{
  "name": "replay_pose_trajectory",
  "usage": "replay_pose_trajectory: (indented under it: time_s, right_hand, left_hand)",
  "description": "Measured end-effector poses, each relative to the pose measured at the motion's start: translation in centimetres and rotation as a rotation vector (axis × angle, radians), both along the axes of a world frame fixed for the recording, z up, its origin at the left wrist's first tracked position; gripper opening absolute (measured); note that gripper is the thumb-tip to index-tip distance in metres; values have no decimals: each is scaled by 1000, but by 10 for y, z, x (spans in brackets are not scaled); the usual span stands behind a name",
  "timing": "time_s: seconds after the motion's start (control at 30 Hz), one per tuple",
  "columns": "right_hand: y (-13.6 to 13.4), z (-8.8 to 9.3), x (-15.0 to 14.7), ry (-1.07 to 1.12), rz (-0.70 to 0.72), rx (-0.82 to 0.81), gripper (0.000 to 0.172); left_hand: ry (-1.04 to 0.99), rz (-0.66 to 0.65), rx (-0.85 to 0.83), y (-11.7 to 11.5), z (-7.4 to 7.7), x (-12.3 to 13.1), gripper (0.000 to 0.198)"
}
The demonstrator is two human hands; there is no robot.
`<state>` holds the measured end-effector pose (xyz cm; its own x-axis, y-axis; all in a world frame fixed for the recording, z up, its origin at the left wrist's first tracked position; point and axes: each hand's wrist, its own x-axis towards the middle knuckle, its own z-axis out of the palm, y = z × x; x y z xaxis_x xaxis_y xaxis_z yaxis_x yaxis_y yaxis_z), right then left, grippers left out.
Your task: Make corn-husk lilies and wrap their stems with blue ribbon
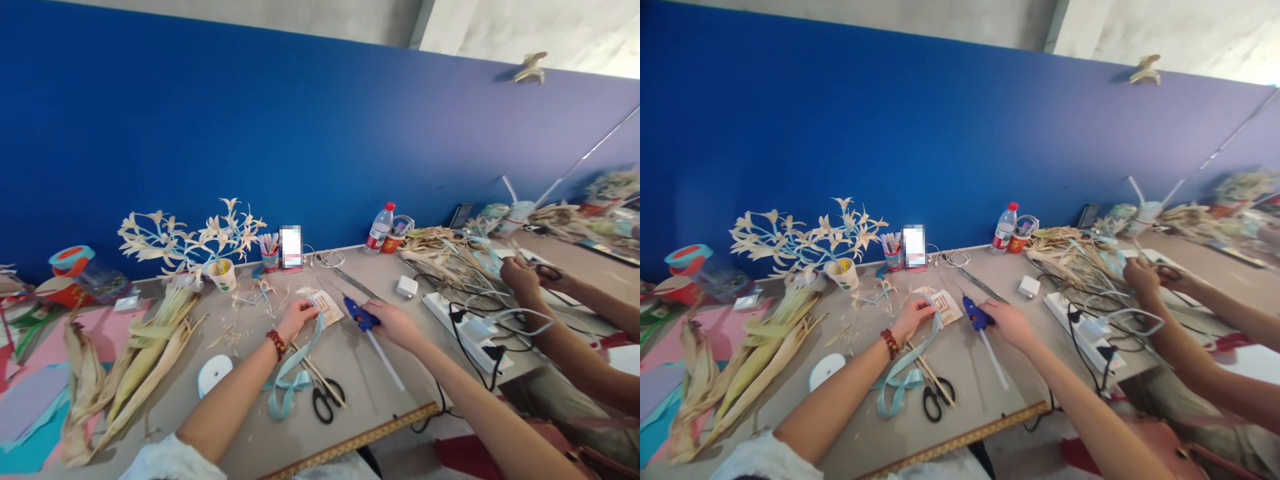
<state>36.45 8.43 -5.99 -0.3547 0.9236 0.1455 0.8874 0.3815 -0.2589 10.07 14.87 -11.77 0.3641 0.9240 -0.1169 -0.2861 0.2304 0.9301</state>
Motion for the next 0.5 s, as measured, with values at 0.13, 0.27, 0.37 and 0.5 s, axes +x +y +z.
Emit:
replay_pose_trajectory:
  time_s: [0.13,0.27,0.37,0.5]
  right_hand:
    - [-7,8,16,271,-148,36,31]
    - [-26,23,11,481,-178,20,49]
    - [-49,35,-14,738,-150,-106,41]
    - [-75,46,-58,747,-23,-141,28]
  left_hand:
    - [-10,-12,-6,-3,5,-1,32]
    - [-9,2,-8,-13,23,-11,31]
    - [-4,54,8,-29,42,-29,26]
    - [24,125,23,-57,64,-60,17]
